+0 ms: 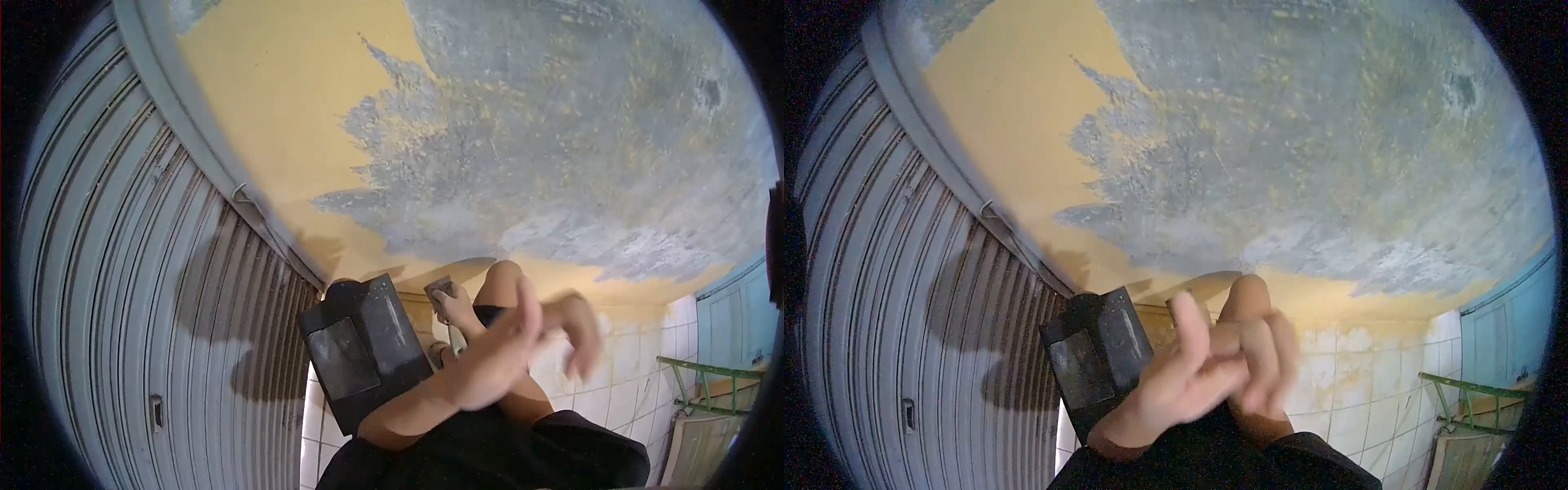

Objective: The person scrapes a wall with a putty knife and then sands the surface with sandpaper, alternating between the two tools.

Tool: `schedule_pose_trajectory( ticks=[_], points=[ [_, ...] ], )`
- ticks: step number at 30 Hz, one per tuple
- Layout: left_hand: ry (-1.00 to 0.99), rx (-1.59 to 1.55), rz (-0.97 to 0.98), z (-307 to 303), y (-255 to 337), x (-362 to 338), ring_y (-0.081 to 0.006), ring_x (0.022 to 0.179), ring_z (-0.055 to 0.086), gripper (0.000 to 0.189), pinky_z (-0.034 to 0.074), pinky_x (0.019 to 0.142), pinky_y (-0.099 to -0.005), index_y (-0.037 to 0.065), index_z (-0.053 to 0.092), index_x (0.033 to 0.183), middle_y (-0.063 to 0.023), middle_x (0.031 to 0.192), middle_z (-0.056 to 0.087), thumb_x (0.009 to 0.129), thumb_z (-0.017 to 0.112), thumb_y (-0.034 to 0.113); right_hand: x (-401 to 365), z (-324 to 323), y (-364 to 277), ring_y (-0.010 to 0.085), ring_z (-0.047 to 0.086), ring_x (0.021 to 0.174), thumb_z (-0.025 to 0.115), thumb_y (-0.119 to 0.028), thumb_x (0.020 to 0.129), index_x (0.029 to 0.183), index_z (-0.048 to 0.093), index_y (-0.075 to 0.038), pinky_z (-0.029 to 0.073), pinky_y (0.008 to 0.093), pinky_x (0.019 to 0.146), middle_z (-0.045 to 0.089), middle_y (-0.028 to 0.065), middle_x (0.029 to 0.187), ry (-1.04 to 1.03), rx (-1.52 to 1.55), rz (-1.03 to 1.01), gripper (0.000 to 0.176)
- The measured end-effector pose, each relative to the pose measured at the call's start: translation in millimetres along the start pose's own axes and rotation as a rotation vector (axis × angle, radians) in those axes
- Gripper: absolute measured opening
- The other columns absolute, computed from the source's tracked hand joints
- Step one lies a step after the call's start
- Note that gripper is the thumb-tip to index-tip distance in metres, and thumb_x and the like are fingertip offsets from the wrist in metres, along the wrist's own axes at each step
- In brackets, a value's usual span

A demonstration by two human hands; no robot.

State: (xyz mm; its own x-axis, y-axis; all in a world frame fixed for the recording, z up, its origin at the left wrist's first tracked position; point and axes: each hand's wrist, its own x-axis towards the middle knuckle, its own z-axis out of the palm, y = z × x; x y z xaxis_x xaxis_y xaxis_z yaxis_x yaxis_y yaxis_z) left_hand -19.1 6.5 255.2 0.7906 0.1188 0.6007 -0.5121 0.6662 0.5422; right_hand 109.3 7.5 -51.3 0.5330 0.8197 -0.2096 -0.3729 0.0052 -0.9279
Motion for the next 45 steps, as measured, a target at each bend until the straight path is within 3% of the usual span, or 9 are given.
schedule_pose_trajectory(
  ticks=[14, 17, 24, 32, 33, 34, 35, 37, 45],
  points=[
    [-0.472, -0.613, 0.402, 50.8, -42.3, 51.8, -0.0217, 0.083, 0.051, 0.108, 0.043, 0.081, -0.0323, -0.004, 0.063, 0.104, -0.0092, 0.092, 0.057, 0.099, -0.008, 0.077, 9.1, 5.7, 10.1, 0.0163, 0.052, 0.042, 0.058, -0.01, 0.102, 0.117, 0.051, 0.002, 0.039, 0.0313, 0.038, 0.06, 0.011, 0.067, -0.065, -0.376, 0.219, 0.02],
    [-0.058, -0.721, 0.307, 87.5, -25.7, 47.0, -0.022, 0.084, 0.053, 0.107, 0.043, 0.081, -0.0332, -0.003, 0.064, 0.099, -0.0094, 0.092, 0.058, 0.099, -0.008, 0.077, 7.6, 6.4, 11.8, 0.0164, 0.052, 0.041, 0.057, -0.011, 0.103, 0.115, 0.052, 0.002, 0.039, 0.0311, 0.038, 0.061, 0.0108, 0.067, -0.063, -0.382, 0.108, 0.019],
    [-0.37, -0.481, 0.003, 51.2, -8.3, 38.5, -0.0225, 0.079, 0.053, 0.106, 0.045, 0.08, -0.0355, -0.003, 0.06, 0.105, -0.0103, 0.094, 0.06, 0.098, -0.009, 0.077, 3.9, 14.4, -6.1, 0.0159, 0.051, 0.041, 0.057, -0.01, 0.103, 0.114, 0.053, 0.001, 0.038, 0.0309, 0.038, 0.062, 0.0108, 0.067, -0.053, -0.37, 0.196, 0.017],
    [-0.169, -0.561, 0.834, 70.7, -44.8, 52.7, -0.0236, 0.083, 0.052, 0.066, 0.047, 0.073, -0.031, 0.036, -0.005, 0.171, -0.0145, 0.099, 0.063, 0.116, 0.031, 0.045, 1.7, 16.6, -9.8, 0.016, 0.053, 0.042, 0.059, -0.012, 0.102, 0.114, 0.052, 0.003, 0.04, 0.0315, 0.039, 0.063, 0.0112, 0.068, -0.071, -0.39, 0.192, 0.02],
    [-0.164, -0.276, 0.346, 50.6, -2.0, 28.3, -0.0232, 0.085, 0.052, 0.061, 0.047, 0.072, -0.0313, 0.031, 0.003, 0.17, -0.0157, 0.094, 0.062, 0.117, 0.031, 0.04, 2.0, 16.8, -8.3, 0.016, 0.053, 0.042, 0.059, -0.012, 0.102, 0.114, 0.052, 0.003, 0.04, 0.0315, 0.039, 0.063, 0.0112, 0.068, -0.068, -0.388, 0.195, 0.02],
    [-0.07, -0.197, 0.631, 44.8, -16.4, 39.6, -0.0201, 0.086, 0.053, 0.041, 0.044, 0.078, -0.0322, 0.028, 0.044, 0.153, -0.0069, 0.092, 0.064, 0.116, 0.037, 0.042, 3.3, 16.5, -6.0, 0.0161, 0.053, 0.043, 0.06, -0.012, 0.102, 0.113, 0.053, 0.003, 0.04, 0.0315, 0.039, 0.063, 0.011, 0.069, -0.056, -0.364, 0.202, 0.02],
    [0.118, -0.32, 0.22, 41.1, -6.6, 7.2, -0.0198, 0.083, 0.05, 0.092, 0.042, 0.082, -0.0292, 0.005, 0.055, 0.093, -0.005, 0.087, 0.051, 0.102, -0.002, 0.077, 5.5, 14.2, -1.9, 0.0161, 0.054, 0.044, 0.06, -0.013, 0.102, 0.112, 0.053, 0.003, 0.041, 0.0315, 0.039, 0.063, 0.0108, 0.069, -0.042, -0.34, 0.206, 0.02],
    [0.224, 0.023, 0.571, 26.7, 3.8, -3.7, -0.0192, 0.067, 0.042, 0.076, 0.042, 0.065, -0.0334, 0.012, 0.051, 0.072, -0.0012, 0.065, 0.039, 0.11, 0.014, 0.067, 10.4, 8.6, 7.5, 0.017, 0.057, 0.045, 0.061, -0.013, 0.102, 0.113, 0.055, 0.004, 0.043, 0.0322, 0.04, 0.064, 0.0113, 0.068, -0.03, -0.392, 0.176, 0.022],
    [0.416, 0.565, 0.652, 61.1, 53.1, -26.2, -0.0118, 0.078, 0.05, 0.04, 0.032, 0.083, -0.0333, 0.025, 0.056, 0.081, 0.0125, 0.077, 0.055, 0.111, 0.048, 0.051, 3.9, 11.6, -3.8, 0.016, 0.056, 0.045, 0.06, -0.016, 0.103, 0.114, 0.056, 0.005, 0.043, 0.0321, 0.041, 0.065, 0.011, 0.07, -0.062, -0.431, 0.206, 0.024]
  ],
)
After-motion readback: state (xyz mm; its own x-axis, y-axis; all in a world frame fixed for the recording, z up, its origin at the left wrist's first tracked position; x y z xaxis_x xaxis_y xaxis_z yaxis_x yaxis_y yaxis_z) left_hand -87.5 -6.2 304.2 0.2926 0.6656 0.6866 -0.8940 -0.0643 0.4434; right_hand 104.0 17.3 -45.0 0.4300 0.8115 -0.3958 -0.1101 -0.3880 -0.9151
